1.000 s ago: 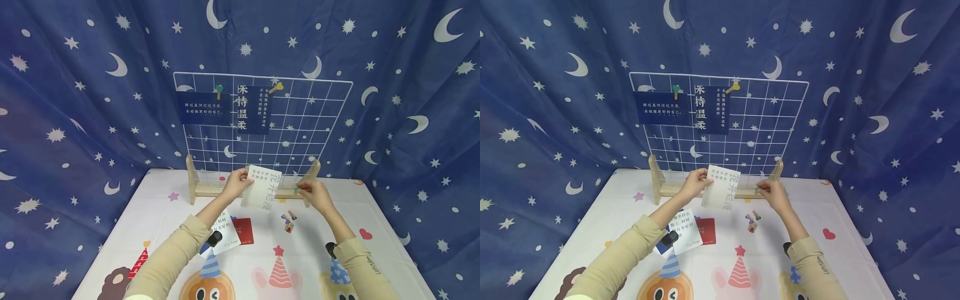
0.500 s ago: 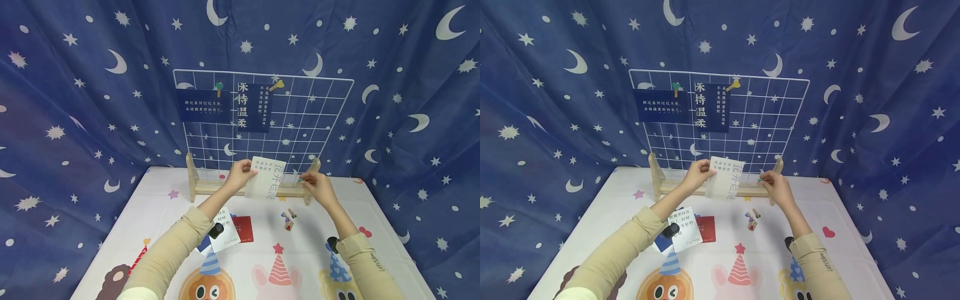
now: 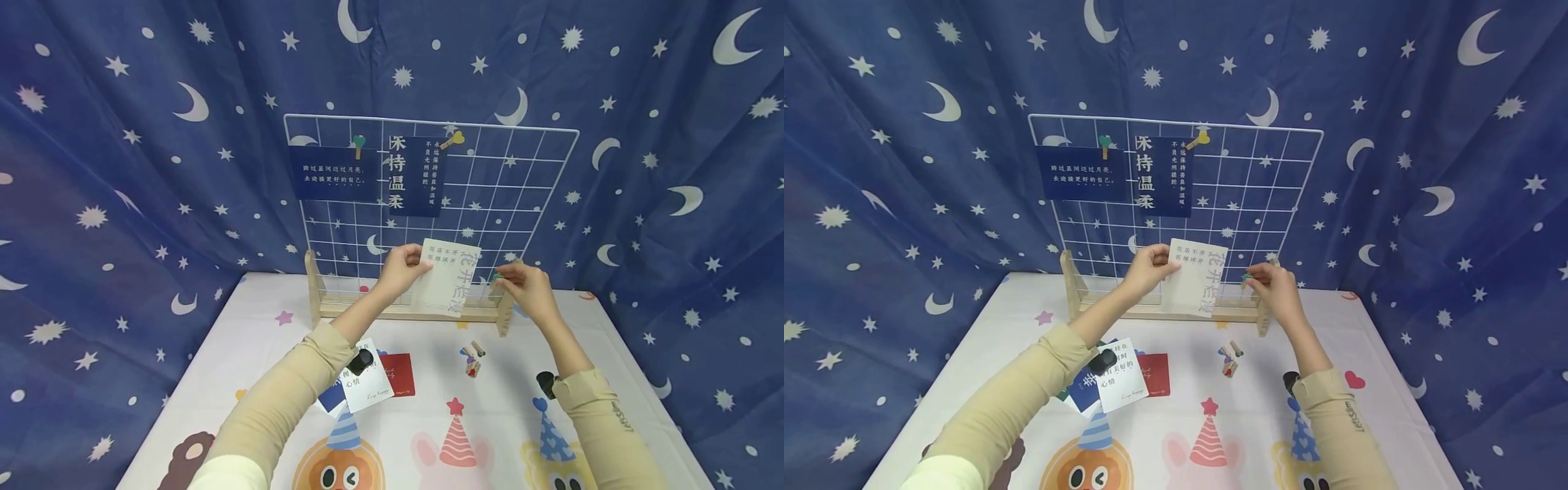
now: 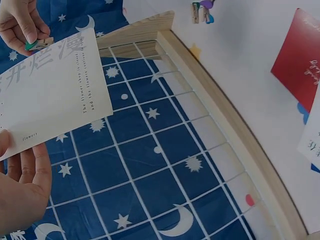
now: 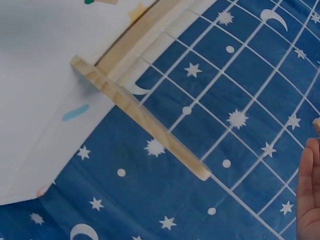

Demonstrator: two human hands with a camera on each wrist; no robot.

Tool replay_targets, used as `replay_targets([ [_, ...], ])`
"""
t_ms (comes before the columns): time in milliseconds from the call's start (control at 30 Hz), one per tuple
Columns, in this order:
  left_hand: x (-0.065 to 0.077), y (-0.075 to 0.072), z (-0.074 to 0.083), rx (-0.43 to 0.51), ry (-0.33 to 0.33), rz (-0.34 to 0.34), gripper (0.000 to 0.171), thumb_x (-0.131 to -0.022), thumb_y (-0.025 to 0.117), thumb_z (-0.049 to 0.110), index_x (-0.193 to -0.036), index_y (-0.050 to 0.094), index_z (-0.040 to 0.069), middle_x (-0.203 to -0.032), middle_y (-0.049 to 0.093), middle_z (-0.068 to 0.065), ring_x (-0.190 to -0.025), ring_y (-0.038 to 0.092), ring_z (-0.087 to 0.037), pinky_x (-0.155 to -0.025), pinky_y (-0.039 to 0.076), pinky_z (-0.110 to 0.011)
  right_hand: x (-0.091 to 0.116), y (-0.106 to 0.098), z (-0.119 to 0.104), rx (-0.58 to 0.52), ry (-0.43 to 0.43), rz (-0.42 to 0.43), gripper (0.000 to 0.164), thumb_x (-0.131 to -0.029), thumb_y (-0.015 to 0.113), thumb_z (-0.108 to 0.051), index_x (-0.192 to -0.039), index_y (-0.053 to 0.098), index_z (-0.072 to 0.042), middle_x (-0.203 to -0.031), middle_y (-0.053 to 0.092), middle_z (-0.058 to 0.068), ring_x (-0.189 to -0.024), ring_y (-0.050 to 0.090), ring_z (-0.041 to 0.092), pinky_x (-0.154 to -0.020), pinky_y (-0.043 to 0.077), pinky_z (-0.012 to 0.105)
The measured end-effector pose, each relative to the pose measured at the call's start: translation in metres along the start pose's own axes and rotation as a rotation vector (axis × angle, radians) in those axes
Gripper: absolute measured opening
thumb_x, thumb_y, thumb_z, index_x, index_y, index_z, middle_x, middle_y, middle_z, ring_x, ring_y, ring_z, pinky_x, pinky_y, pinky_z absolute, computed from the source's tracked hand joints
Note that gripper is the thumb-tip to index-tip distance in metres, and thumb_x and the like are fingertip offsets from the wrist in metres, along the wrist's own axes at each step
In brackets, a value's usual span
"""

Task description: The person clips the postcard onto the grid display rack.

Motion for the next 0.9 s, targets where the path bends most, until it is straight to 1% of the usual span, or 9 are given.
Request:
replay_targets([
  [67,-0.002,0.0,0.004,0.014,-0.006,0.004,0.022,-0.085,0.066,0.001,-0.106,0.065,-0.005,-0.096,0.07,-0.022,-0.072,0.063,-0.014,-0.059,0.047,-0.016,-0.003,-0.003,-0.002,-0.002,0.001,0.004,0.02,-0.086,0.064,0.001,-0.105,0.065,0.008,-0.1,0.068,0.026,-0.09,0.067,0.038,-0.081,0.055,0.047],
  [133,-0.005,0.001,0.007,0.033,-0.016,0.008,0.022,-0.084,0.066,0.001,-0.106,0.064,-0.005,-0.096,0.07,-0.022,-0.073,0.063,-0.016,-0.059,0.048,-0.017,-0.005,-0.005,-0.003,-0.007,-0.001,0.006,0.02,-0.086,0.064,0.0,-0.104,0.065,0.008,-0.1,0.068,0.026,-0.09,0.067,0.037,-0.081,0.054,0.047],
  [233,-0.008,0.001,0.012,0.048,-0.022,0.02,0.023,-0.085,0.066,0.001,-0.107,0.064,-0.004,-0.098,0.07,-0.022,-0.081,0.068,-0.024,-0.068,0.055,-0.021,-0.008,-0.008,-0.005,-0.017,0.0,0.013,0.02,-0.087,0.064,-0.002,-0.104,0.065,0.008,-0.1,0.068,0.026,-0.09,0.067,0.037,-0.08,0.054,0.045],
  [300,-0.011,0.001,0.015,0.046,-0.016,0.035,0.023,-0.085,0.066,0.001,-0.107,0.063,-0.004,-0.098,0.07,-0.022,-0.087,0.068,-0.028,-0.073,0.056,-0.025,-0.01,-0.01,-0.007,-0.016,-0.008,0.018,0.02,-0.087,0.064,-0.003,-0.104,0.065,0.008,-0.1,0.068,0.025,-0.089,0.067,0.036,-0.08,0.055,0.045],
  [367,-0.013,0.001,0.017,0.04,-0.003,0.049,0.022,-0.085,0.065,0.002,-0.107,0.063,-0.004,-0.098,0.07,-0.021,-0.089,0.069,-0.029,-0.075,0.057,-0.027,-0.012,-0.013,-0.01,-0.011,-0.016,0.025,0.02,-0.087,0.064,-0.003,-0.103,0.065,0.008,-0.1,0.068,0.026,-0.089,0.067,0.037,-0.079,0.055,0.045],
  [533,-0.019,0.0,0.024,0.04,0.007,0.055,0.024,-0.085,0.065,0.003,-0.108,0.063,-0.003,-0.1,0.07,-0.02,-0.091,0.069,-0.029,-0.076,0.057,-0.027,-0.018,-0.019,-0.014,0.004,-0.041,0.03,0.019,-0.087,0.063,-0.001,-0.105,0.065,0.008,-0.1,0.068,0.026,-0.089,0.067,0.037,-0.079,0.054,0.046],
  [767,-0.027,0.0,0.037,0.05,0.024,0.045,0.024,-0.085,0.067,0.004,-0.107,0.064,-0.003,-0.101,0.07,-0.02,-0.092,0.068,-0.029,-0.076,0.057,-0.027,-0.029,-0.03,-0.019,0.015,-0.028,0.011,0.022,-0.087,0.063,-0.001,-0.107,0.064,0.007,-0.103,0.068,0.026,-0.091,0.066,0.037,-0.081,0.054,0.048],
  [900,-0.032,0.0,0.045,0.03,0.043,0.06,0.023,-0.084,0.068,0.004,-0.106,0.065,-0.002,-0.1,0.07,-0.019,-0.093,0.068,-0.028,-0.076,0.057,-0.026,-0.036,-0.036,-0.02,0.022,-0.03,0.03,0.023,-0.087,0.064,-0.003,-0.107,0.064,0.007,-0.104,0.067,0.026,-0.092,0.066,0.038,-0.081,0.053,0.049],
])
Point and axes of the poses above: each hand's wrist, its own x-axis away from the middle knuckle, its own y-axis out of the palm, z = x × y, the point moved 1 cm from there along -x, towards the middle knuckle
